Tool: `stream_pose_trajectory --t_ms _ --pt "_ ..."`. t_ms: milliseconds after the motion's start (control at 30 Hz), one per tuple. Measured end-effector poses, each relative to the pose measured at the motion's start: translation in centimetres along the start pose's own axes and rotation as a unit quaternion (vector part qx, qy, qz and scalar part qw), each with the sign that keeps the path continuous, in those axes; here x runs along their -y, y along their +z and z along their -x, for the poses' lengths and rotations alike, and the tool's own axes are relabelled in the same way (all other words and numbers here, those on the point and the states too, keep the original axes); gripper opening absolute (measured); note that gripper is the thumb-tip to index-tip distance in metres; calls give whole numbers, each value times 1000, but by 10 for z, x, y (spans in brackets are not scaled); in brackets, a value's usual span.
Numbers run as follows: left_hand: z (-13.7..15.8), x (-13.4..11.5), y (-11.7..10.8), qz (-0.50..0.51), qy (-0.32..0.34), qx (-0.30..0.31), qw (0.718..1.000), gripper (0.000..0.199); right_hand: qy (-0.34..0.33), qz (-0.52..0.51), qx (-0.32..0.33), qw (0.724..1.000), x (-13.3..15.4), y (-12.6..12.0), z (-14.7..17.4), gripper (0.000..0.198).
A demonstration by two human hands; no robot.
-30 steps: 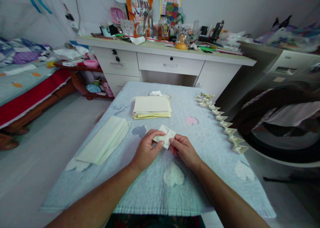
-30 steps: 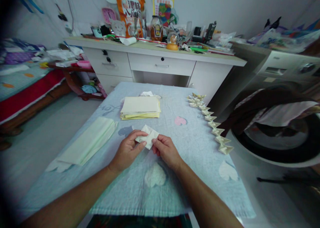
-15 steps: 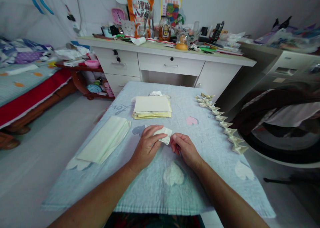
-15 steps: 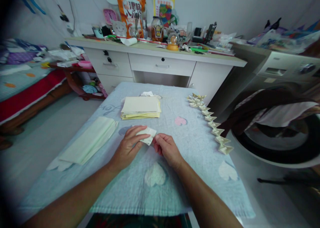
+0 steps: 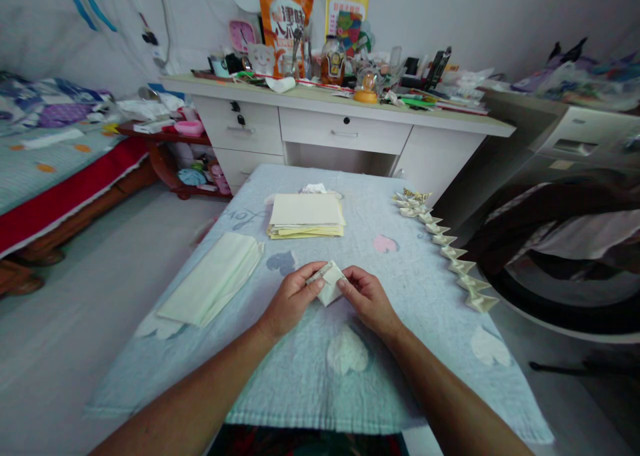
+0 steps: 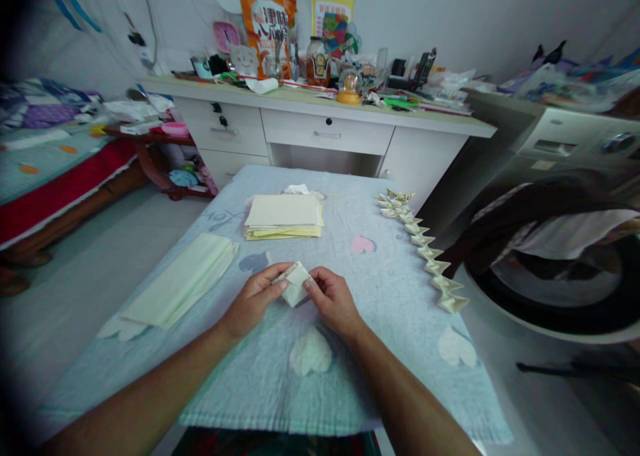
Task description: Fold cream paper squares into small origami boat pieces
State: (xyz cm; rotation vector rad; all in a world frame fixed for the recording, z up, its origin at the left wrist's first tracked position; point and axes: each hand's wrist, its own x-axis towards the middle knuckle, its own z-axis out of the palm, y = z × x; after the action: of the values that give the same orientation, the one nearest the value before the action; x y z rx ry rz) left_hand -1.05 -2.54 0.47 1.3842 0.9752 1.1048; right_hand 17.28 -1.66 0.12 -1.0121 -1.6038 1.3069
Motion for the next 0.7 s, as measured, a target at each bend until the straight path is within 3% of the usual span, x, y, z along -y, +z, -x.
stream_pose_trajectory --t_ms 200,333,433,700 --pt "-1 -1 1 -5 -12 -26 1000 29 -13 -3 -3 1000 -1 4 1 19" --pt "-2 3 4 26 -25 -37 999 29 -112 149 -90 978 4 4 2 18" --pt "-2 5 5 45 -30 -29 998 30 -162 228 -89 956 6 2 2 13" --pt "0 2 7 -5 -18 21 1000 26 -108 174 -66 976 3 4 0 5"
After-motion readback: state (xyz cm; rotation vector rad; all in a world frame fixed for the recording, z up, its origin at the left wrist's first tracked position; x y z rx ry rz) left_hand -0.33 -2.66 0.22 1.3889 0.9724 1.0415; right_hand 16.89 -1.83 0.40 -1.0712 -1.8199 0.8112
